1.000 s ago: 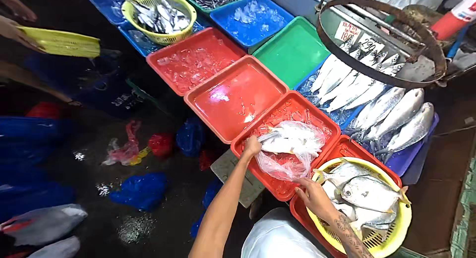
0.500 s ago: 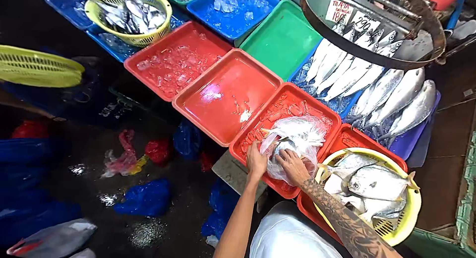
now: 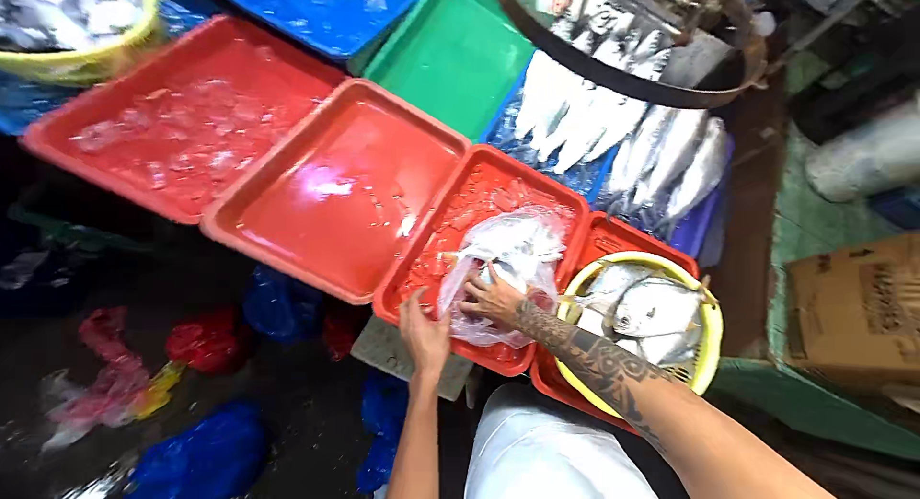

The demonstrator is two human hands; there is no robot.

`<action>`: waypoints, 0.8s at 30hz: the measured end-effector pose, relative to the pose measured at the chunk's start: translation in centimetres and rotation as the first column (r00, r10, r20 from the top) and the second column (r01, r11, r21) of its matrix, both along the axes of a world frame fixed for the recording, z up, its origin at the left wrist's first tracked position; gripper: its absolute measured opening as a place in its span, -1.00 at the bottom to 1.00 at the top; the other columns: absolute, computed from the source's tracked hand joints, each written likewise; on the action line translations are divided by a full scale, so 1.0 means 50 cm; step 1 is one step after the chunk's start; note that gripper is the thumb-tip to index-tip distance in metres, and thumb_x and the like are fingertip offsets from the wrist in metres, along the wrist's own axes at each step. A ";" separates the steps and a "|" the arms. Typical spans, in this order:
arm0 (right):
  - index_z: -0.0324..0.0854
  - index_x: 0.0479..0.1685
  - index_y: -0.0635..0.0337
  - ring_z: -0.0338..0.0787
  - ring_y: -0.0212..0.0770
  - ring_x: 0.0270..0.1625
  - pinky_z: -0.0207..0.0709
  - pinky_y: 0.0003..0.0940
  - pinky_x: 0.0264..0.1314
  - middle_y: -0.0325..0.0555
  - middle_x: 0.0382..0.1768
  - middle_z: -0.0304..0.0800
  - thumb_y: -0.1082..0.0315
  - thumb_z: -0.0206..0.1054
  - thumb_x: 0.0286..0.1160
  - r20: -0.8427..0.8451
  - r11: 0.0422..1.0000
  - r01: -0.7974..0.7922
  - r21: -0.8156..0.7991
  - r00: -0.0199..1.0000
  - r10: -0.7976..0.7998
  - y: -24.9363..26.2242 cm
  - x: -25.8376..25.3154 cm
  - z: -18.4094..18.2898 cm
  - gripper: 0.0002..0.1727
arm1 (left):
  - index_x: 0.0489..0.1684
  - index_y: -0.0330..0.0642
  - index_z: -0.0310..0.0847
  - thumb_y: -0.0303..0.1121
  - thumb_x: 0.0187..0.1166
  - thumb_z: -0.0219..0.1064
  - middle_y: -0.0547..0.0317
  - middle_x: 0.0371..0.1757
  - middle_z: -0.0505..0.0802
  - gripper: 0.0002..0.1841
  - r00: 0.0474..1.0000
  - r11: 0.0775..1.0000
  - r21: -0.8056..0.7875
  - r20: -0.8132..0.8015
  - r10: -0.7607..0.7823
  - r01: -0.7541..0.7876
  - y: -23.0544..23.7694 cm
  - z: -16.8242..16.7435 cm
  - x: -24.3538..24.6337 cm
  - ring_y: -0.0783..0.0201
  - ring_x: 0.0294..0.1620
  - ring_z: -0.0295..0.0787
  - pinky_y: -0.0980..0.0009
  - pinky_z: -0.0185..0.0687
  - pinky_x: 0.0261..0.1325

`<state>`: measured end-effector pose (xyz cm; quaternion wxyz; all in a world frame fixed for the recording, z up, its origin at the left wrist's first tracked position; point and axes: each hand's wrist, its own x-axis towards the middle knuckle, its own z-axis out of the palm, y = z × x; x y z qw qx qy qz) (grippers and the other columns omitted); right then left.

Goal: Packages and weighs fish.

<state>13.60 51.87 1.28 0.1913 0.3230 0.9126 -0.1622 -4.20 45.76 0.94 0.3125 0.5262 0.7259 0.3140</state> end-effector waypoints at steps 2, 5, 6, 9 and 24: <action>0.39 0.71 -0.16 0.23 0.39 0.76 -0.16 0.79 0.60 0.26 0.68 0.34 0.42 0.73 0.02 -0.022 1.000 -0.017 0.024 1.000 0.018 0.004 0.011 0.015 0.02 | 0.48 -0.33 0.53 -0.41 0.34 0.60 -0.37 0.33 0.69 -0.36 1.000 1.000 0.006 -0.002 0.015 -0.015 0.002 -0.002 -0.008 -0.19 0.23 0.74 -0.08 0.70 0.26; 0.40 0.68 -0.07 0.16 0.36 0.80 -0.17 0.72 0.66 0.19 0.74 0.26 0.20 0.87 -0.25 -0.075 0.994 0.083 0.067 0.994 -0.078 0.005 0.039 0.049 0.15 | 0.47 -0.38 0.52 -0.43 0.30 0.61 -0.40 0.32 0.69 -0.34 0.999 0.999 0.007 -0.006 0.036 -0.036 0.010 0.003 -0.018 -0.22 0.25 0.73 -0.09 0.66 0.30; 0.45 0.63 -0.04 0.18 0.34 0.80 -0.17 0.68 0.69 0.16 0.73 0.31 0.28 0.85 -0.22 -0.129 0.983 0.160 0.088 0.981 -0.148 -0.002 0.052 0.058 0.08 | 0.50 -0.38 0.49 -0.41 0.30 0.62 -0.41 0.35 0.67 -0.30 1.000 0.999 -0.025 -0.003 0.024 -0.024 0.012 0.016 -0.018 -0.23 0.30 0.69 -0.10 0.62 0.35; 0.54 0.60 -0.16 0.29 0.38 0.76 0.04 0.55 0.73 0.23 0.64 0.46 0.57 0.59 0.12 -0.320 0.903 0.410 0.130 0.879 -0.354 -0.029 0.083 0.079 -0.14 | 0.59 -0.36 0.41 -0.29 0.33 0.65 -0.40 0.42 0.64 -0.22 1.000 0.999 -0.048 0.017 -0.011 0.012 0.010 0.063 -0.012 -0.21 0.37 0.66 -0.09 0.61 0.36; 0.80 0.26 0.13 0.77 -0.04 0.41 0.65 -0.03 0.48 0.03 0.30 0.82 0.61 0.51 0.22 -0.821 0.621 0.783 -0.030 0.334 -0.462 -0.071 0.122 0.169 -0.49 | 0.43 -0.42 0.55 -0.30 0.50 0.44 -0.43 0.36 0.67 -0.46 0.994 0.986 0.125 -0.002 -0.107 0.106 -0.035 0.059 0.075 -0.22 0.36 0.67 -0.07 0.64 0.33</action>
